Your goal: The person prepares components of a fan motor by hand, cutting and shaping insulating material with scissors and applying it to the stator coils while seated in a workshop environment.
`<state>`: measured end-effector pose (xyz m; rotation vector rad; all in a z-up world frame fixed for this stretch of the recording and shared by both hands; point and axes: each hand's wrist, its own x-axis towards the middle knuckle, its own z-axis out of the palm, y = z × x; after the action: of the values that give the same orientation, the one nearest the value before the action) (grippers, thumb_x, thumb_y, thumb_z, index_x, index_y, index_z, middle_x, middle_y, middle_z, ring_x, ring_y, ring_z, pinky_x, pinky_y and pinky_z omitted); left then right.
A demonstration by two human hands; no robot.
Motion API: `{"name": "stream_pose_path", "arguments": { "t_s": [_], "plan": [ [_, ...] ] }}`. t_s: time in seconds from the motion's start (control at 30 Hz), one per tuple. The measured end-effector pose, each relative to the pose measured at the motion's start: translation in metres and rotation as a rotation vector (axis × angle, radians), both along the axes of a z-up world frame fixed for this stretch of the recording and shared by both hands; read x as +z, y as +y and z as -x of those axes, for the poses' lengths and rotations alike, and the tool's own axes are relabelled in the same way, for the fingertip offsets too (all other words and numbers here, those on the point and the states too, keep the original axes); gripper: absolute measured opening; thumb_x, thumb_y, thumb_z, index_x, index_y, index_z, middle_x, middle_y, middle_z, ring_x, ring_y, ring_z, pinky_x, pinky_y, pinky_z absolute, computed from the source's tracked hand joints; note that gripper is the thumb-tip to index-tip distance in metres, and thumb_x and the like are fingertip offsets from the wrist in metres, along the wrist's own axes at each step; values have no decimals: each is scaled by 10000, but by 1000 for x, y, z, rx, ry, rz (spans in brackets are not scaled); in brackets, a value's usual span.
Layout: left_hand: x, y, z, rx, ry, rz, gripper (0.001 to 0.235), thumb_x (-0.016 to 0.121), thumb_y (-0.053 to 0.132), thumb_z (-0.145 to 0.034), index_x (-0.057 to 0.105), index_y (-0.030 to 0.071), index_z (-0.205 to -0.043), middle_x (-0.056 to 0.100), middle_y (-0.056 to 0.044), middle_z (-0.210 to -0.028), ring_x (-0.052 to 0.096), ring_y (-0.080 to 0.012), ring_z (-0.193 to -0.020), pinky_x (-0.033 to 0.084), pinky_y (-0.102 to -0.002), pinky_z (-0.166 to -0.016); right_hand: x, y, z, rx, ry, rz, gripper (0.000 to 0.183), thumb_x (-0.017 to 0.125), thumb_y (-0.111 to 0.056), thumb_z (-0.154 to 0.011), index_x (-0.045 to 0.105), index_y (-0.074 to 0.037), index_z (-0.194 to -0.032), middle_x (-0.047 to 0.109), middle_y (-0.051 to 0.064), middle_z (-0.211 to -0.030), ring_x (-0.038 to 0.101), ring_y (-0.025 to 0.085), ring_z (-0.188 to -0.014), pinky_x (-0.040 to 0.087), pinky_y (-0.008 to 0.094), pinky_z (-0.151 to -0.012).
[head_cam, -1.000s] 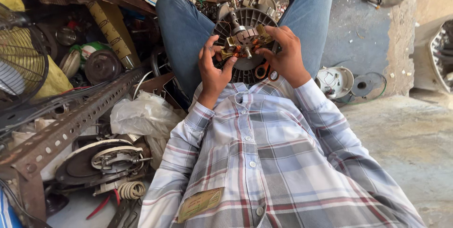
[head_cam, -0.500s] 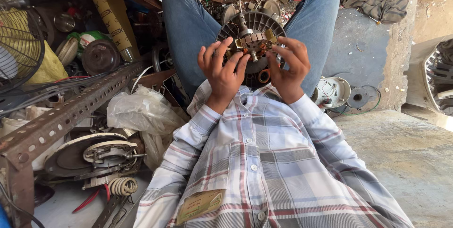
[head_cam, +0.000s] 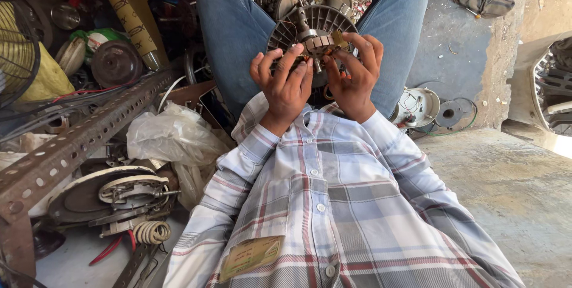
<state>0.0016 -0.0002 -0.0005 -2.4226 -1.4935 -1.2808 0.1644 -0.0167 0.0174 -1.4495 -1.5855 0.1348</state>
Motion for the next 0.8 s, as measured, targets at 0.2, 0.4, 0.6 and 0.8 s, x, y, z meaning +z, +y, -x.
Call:
{"name": "stream_pose_path", "arguments": {
  "t_s": [0.2, 0.4, 0.6, 0.8],
  "plan": [
    [4, 3, 8, -16, -142, 34, 217, 810, 322, -953, 755, 112, -943, 650, -56, -1295, 521, -276, -1212, 333, -480, -1103, 5, -2, -7, -17, 62, -27, 246, 906, -57, -814, 734, -50, -989, 652, 126, -1268, 579, 335, -1158, 491, 442, -936],
    [-13, 9, 20, -118, -655, 346, 399, 697, 325, -1034, 608, 92, -1346, 700, -72, -1260, 651, -233, -1224, 483, -398, -1114, 11, -3, -9, 37, 78, -62, 186, 858, 3, -865, 738, -44, -999, 656, 124, -1229, 598, 331, -1131, 511, 431, -910],
    [-11, 13, 24, -219, -537, 335, 660, 766, 265, -989, 434, 29, -1508, 747, -65, -1183, 686, -207, -1140, 422, -433, -1165, 26, 9, -19, 94, 44, -26, 148, 808, 0, -847, 737, -41, -970, 662, 126, -1158, 599, 310, -1098, 498, 426, -912],
    [-4, 17, 25, -260, -561, 408, 709, 802, 249, -997, 389, 39, -1534, 755, -36, -1136, 680, -182, -1045, 431, -388, -1054, 39, 35, -43, 264, 178, 210, 211, 802, -68, -957, 711, 8, -1133, 672, 141, -1186, 649, 246, -1082, 518, 346, -908]
  ]
}}
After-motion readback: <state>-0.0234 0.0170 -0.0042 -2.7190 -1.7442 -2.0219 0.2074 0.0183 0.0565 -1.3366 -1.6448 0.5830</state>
